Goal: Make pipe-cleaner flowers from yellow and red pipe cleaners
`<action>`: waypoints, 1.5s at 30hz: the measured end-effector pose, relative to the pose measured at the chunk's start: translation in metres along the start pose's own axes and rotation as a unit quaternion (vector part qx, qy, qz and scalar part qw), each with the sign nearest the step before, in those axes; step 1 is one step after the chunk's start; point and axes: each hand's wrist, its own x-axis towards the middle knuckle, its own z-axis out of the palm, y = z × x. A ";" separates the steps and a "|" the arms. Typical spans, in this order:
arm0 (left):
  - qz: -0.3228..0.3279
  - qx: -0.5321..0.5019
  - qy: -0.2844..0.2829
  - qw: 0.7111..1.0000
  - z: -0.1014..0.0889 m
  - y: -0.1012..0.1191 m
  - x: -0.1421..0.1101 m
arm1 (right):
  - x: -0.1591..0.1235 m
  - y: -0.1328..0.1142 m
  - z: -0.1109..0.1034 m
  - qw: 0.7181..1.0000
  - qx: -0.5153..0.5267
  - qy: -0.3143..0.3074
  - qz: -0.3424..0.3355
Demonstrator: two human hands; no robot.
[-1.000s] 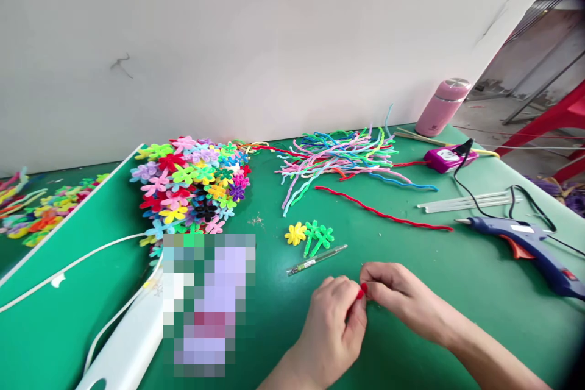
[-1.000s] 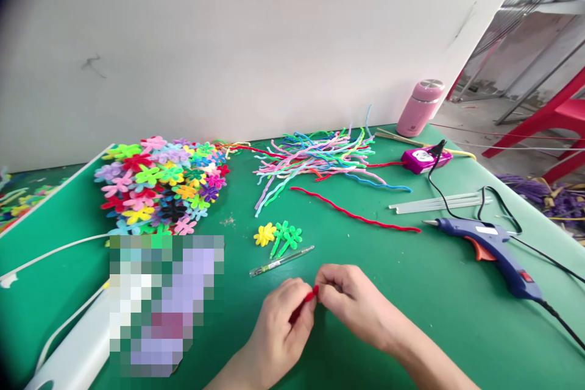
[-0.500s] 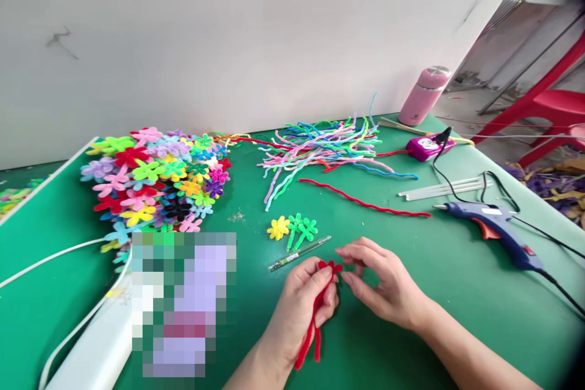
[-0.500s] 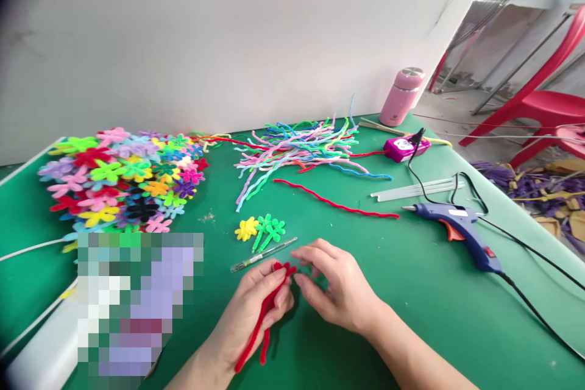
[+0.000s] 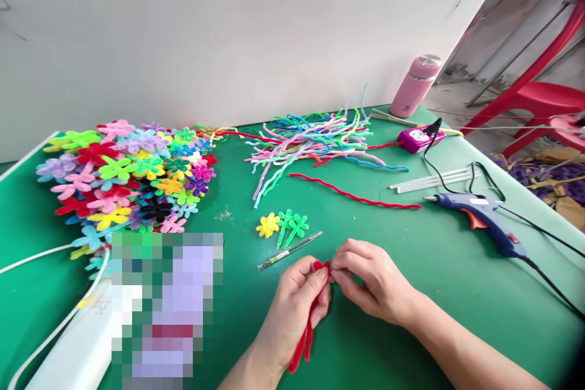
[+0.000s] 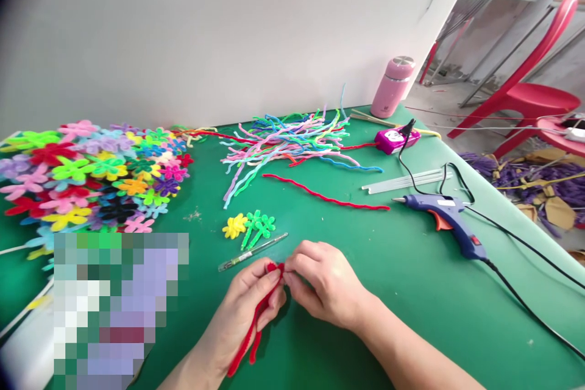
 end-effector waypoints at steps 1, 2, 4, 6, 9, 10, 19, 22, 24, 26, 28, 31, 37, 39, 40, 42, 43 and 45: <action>0.010 0.032 0.006 0.999 0.000 0.000 0.000 | 0.000 -0.001 0.000 1.000 0.012 -0.005 0.008; 0.021 0.066 0.011 0.998 0.001 0.000 -0.001 | 0.000 -0.002 0.000 0.999 0.028 -0.009 0.021; 0.044 0.136 0.022 0.990 0.002 -0.001 -0.002 | 0.001 -0.005 0.000 0.996 0.069 -0.017 0.057; 0.077 0.203 0.034 0.975 0.002 -0.001 -0.004 | 0.001 -0.007 0.001 0.988 0.114 -0.023 0.102; 0.143 0.292 0.050 0.944 0.002 -0.001 -0.006 | 0.001 -0.009 0.002 0.965 0.190 -0.034 0.176; 0.164 0.318 0.053 0.932 0.002 -0.001 -0.007 | 0.001 -0.009 0.003 0.953 0.222 -0.042 0.201; 0.188 0.309 0.059 0.931 0.001 -0.001 -0.007 | 0.004 -0.008 0.010 0.844 0.446 -0.007 0.298; 0.100 0.141 0.006 0.985 0.001 0.000 -0.004 | 0.006 -0.010 0.009 0.819 0.493 0.018 0.293; 0.077 0.047 -0.015 0.996 0.002 0.002 -0.003 | 0.006 -0.010 0.007 0.810 0.518 -0.001 0.277; 0.069 0.001 -0.026 0.997 0.002 0.004 -0.002 | 0.005 -0.010 0.004 0.825 0.500 -0.013 0.262; 0.066 0.007 -0.026 0.997 0.000 0.004 -0.002 | 0.004 -0.010 0.000 0.869 0.428 -0.013 0.247; 0.059 0.049 -0.012 0.997 -0.004 0.002 -0.002 | 0.003 -0.010 -0.002 0.923 0.318 -0.029 0.213; 0.055 0.042 0.027 0.997 -0.004 -0.001 -0.001 | 0.001 -0.011 0.004 0.925 0.299 -0.008 0.235; 0.071 0.032 0.046 0.996 -0.003 -0.002 0.000 | 0.000 -0.011 0.005 0.938 0.265 -0.013 0.221; 0.079 0.029 0.054 0.995 -0.003 -0.002 0.000 | 0.000 -0.011 0.006 0.949 0.239 -0.020 0.203; 0.088 0.035 0.067 0.993 -0.003 -0.003 0.001 | 0.000 -0.012 0.008 0.970 0.178 -0.031 0.160; 0.091 0.045 0.075 0.992 -0.003 -0.004 0.001 | 0.000 -0.012 0.008 0.978 0.147 -0.033 0.143; 0.096 0.078 0.086 0.989 -0.005 -0.006 0.002 | 0.001 -0.014 0.010 0.987 0.096 -0.031 0.126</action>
